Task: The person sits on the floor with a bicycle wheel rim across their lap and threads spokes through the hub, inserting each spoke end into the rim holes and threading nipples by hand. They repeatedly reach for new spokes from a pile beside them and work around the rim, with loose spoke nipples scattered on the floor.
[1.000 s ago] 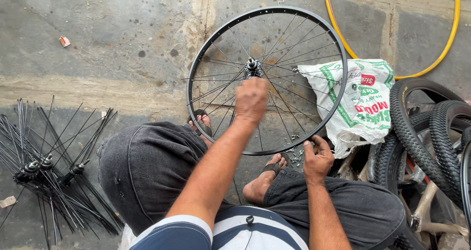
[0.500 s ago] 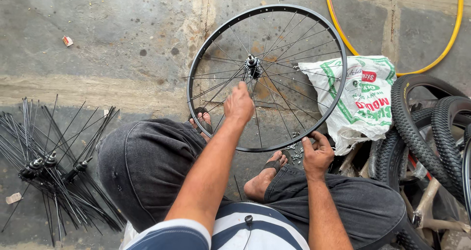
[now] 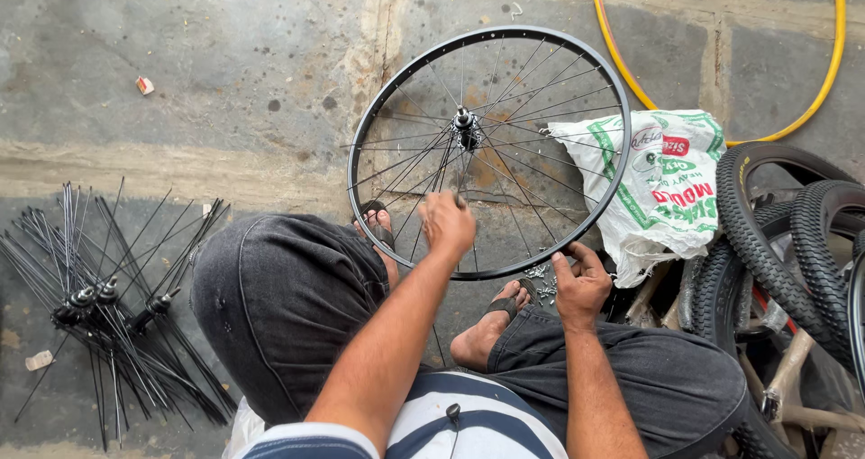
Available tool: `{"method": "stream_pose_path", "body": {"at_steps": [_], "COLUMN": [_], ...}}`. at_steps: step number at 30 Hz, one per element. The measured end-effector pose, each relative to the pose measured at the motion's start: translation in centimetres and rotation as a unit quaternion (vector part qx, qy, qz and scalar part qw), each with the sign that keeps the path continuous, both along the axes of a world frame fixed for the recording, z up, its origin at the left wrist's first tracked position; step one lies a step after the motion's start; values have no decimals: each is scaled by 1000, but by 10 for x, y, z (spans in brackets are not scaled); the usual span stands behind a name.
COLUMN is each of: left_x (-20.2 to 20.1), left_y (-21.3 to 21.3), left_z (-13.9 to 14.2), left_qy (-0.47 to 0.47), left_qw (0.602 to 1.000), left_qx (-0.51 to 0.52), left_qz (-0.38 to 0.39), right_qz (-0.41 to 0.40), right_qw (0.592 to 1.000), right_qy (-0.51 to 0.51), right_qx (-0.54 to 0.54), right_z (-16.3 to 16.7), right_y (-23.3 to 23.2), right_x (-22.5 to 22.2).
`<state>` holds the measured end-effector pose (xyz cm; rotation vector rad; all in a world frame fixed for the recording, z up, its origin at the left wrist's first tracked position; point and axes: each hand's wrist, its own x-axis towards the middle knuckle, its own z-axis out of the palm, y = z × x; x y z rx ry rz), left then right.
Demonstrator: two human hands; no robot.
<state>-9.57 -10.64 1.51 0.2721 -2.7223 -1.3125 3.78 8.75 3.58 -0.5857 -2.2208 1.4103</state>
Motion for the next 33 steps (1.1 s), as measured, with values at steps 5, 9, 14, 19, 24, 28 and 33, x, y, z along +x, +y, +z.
{"method": "stream_pose_path", "body": {"at_steps": [5, 9, 14, 19, 24, 28, 33], "left_x": [21, 53, 62, 41, 54, 57, 60], "left_y": [-3, 16, 27, 33, 61, 79, 85], "left_z": [22, 11, -24, -48, -50, -45, -38], "left_qy": [-75, -143, -168, -332, -329, -331, -325], "left_qw": [966, 964, 940, 821, 777, 746, 748], "left_qx": [-165, -20, 113, 324, 445, 508, 529], "left_qz": [-182, -221, -276, -334, -299, -275, -236], "right_qz": [-3, -4, -3, -31, -126, -52, -79], "right_qw": [1000, 999, 995, 968, 862, 845, 877], "right_qy": [9, 11, 31, 58, 59, -99, -98], "right_qx": [-27, -34, -99, -243, -488, -523, -463], "right_z": [-1, -2, -9, -21, -31, -33, -10], "right_y": [0, 3, 8, 27, 49, 25, 13], "right_x": [0, 1, 1, 4, 32, 56, 67]}}
